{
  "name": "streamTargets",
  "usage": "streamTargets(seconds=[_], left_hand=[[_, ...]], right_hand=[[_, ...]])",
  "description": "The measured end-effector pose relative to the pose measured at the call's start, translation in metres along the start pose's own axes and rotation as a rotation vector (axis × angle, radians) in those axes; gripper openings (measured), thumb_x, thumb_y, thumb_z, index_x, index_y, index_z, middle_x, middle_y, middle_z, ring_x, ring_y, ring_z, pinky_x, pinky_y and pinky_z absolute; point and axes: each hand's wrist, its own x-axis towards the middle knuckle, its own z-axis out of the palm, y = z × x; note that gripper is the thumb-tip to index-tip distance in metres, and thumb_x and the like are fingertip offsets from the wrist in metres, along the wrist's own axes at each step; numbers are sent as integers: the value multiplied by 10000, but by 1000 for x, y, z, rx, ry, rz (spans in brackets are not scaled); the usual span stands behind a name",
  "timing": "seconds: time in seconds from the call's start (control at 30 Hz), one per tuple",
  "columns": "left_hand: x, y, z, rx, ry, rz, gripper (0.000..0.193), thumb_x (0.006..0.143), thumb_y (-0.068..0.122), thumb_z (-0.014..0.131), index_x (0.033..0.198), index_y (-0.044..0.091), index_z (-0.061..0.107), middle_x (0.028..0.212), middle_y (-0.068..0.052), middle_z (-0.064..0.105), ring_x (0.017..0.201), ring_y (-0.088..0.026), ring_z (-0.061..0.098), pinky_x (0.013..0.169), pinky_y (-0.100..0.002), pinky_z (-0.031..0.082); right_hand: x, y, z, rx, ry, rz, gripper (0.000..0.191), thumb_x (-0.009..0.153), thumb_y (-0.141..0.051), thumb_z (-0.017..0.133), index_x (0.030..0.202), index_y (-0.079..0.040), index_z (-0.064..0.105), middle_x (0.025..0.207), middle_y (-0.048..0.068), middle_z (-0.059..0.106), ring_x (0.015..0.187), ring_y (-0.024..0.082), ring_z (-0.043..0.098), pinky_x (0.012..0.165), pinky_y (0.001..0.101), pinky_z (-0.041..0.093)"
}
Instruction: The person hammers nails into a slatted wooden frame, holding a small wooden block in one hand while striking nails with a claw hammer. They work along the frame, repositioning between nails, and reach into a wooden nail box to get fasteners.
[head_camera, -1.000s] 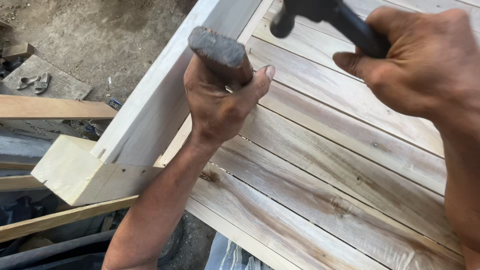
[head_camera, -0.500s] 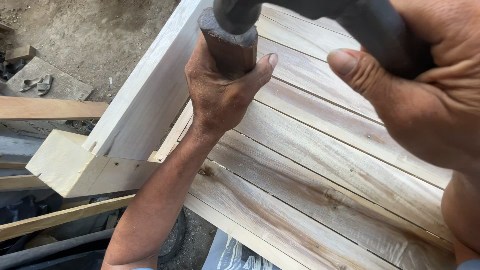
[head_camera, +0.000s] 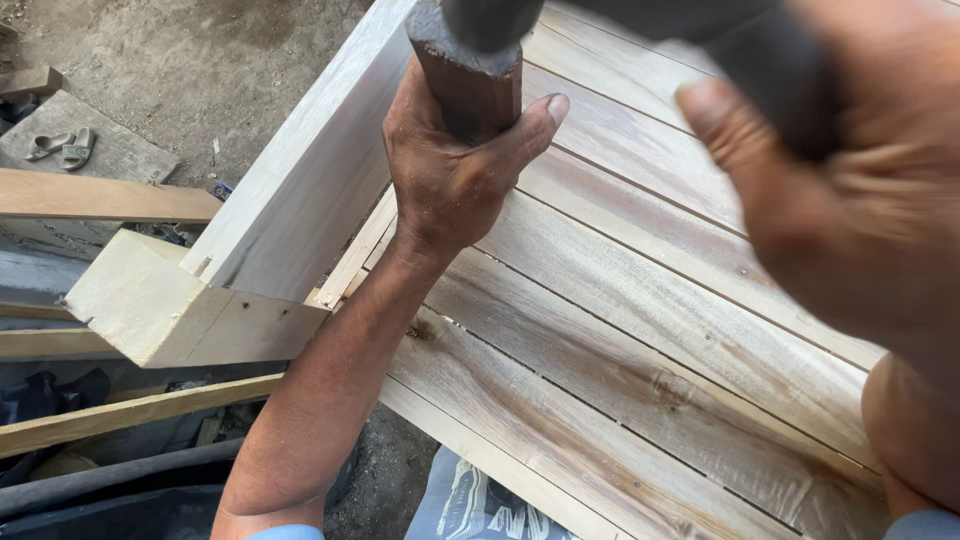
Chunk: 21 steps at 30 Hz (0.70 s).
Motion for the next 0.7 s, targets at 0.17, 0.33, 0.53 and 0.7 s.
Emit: streamTargets(seconds=[0.17, 0.33, 0.53, 0.7], left_hand=[[0, 3, -2, -73, -12, -80, 314, 928, 65, 809, 1125, 83, 565, 691, 45, 621, 595, -53, 637, 569, -224, 573], [-2, 3, -3, -100, -29, -48, 265, 979, 32, 811, 1050, 71, 558, 696, -8, 634, 584, -96, 664, 528, -230, 586], [-5, 4, -3, -168, -29, -69, 210, 978, 0, 786, 1061, 53, 601, 706, -42, 674, 582, -136, 706, 541, -251, 592], [-12, 11, -5, -87, -45, -88, 227, 1002, -12, 798, 1066, 37, 586, 740, -60, 672, 650, -148, 711, 618, -254, 586]], right_hand=[[3, -10, -9, 6, 29, -58, 111, 999, -42, 698, 922, 16, 644, 553, 71, 517, 467, 159, 480, 394, 327, 358], [5, -18, -3, 101, 95, -24, 108, 1013, -30, 672, 1105, 27, 674, 623, 83, 576, 485, 141, 527, 426, 315, 400], [-10, -1, -7, -156, 114, -244, 130, 954, -72, 777, 1040, 9, 722, 636, 104, 611, 522, 183, 548, 467, 358, 439], [-14, -3, -12, 113, 107, -9, 162, 998, -112, 690, 883, 0, 667, 556, 66, 547, 461, 166, 509, 393, 347, 372]])
